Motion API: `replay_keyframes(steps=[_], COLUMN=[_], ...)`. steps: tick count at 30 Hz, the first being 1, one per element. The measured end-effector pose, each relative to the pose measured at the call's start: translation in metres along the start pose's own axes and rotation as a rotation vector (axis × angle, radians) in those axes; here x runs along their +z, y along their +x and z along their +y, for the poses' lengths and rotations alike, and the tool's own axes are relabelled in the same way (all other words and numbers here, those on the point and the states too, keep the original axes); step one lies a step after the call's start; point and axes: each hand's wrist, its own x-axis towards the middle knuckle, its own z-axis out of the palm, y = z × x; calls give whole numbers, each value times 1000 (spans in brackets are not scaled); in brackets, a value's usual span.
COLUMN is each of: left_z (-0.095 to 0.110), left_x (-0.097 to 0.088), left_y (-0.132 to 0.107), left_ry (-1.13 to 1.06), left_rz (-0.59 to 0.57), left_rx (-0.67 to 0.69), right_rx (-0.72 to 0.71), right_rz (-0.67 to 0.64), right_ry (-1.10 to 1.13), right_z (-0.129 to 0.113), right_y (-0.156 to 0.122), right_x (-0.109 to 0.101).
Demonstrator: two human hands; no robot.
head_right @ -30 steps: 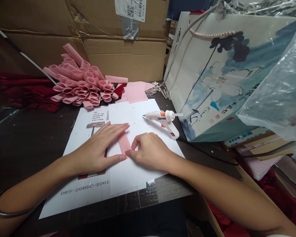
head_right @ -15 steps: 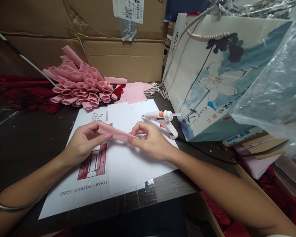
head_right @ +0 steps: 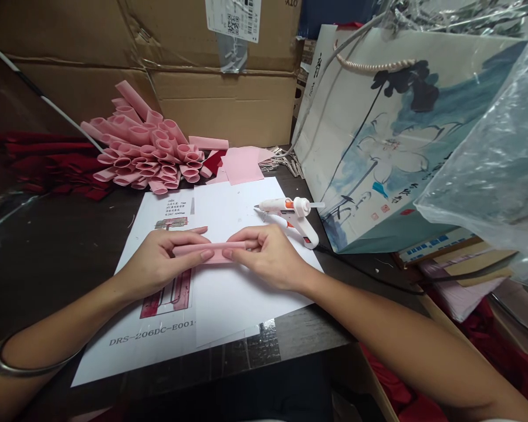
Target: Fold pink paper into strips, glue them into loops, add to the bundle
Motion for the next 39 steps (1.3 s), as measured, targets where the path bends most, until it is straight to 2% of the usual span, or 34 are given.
replay_keyframes(steps=[2, 9, 15, 20, 24, 30, 33, 39], left_z=[-1, -1, -2, 0, 0, -4, -4, 2], left_x=[1, -2, -4, -4, -4, -3, -1, -1], left_y=[1, 5, 2, 3, 4, 4, 4, 4], left_ry=[-26, -159, -183, -221, -284, -303, -301, -337], left_rz=[7, 11, -16, 28, 18, 133, 175, 176], left_rx=[-7, -38, -53, -51, -57, -95, -127, -146], right_rx=[6, -19, -151, -196, -205, -118, -127, -135], right_rz=[7, 171, 307, 338, 380, 241, 276, 269], right_ry=[-8, 17, 67, 30, 5, -8, -25, -29], right_z=[-1, -8, -6, -5, -3, -2, -2, -1], right_y=[0, 4, 4, 2, 2, 4, 4, 2], right_x=[-1, -6, -10, -9, -8, -13, -13, -12])
